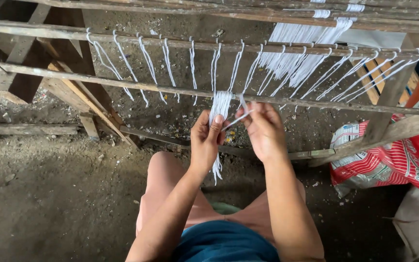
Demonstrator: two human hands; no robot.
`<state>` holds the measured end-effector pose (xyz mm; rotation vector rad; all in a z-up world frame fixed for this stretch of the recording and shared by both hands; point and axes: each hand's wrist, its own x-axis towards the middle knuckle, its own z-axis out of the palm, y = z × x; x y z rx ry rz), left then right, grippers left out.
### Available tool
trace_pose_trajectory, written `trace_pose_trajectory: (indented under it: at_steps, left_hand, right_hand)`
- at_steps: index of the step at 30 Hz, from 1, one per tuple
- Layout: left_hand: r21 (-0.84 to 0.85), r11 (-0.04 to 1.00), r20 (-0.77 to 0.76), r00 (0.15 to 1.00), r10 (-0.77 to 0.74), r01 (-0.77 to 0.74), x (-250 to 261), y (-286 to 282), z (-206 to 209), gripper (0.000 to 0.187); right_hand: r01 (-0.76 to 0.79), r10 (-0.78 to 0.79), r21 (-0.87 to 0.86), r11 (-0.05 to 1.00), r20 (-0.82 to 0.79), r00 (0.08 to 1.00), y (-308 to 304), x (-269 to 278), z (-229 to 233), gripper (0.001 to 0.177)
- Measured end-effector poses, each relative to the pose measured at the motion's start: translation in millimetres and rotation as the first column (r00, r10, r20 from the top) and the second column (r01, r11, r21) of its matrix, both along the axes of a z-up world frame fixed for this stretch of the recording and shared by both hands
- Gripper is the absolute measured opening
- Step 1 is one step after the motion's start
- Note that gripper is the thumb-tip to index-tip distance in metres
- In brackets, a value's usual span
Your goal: Tying individual cotton wicks onto a wooden frame in preparation for candle dipping.
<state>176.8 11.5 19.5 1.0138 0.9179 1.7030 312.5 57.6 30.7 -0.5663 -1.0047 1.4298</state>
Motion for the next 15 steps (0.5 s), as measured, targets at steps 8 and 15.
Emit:
trace_pose_trajectory:
  at_steps: [8, 15]
  left_hand:
    - [0.083, 0.997, 0.007, 1.0, -0.004, 0.004, 11, 1, -10, 0.02]
    - [0.089, 0.995, -0.085, 0.994, 0.062, -0.054, 9, 2, -11, 0.017]
  right_hand:
    - [-0.105, 0.121, -0.08, 0.991, 0.249, 0.961, -13, -3, 19, 0.029]
    - [-0.032, 0.05, -0.055, 0.998, 0.365, 0.93, -5, -7, 14, 0.009]
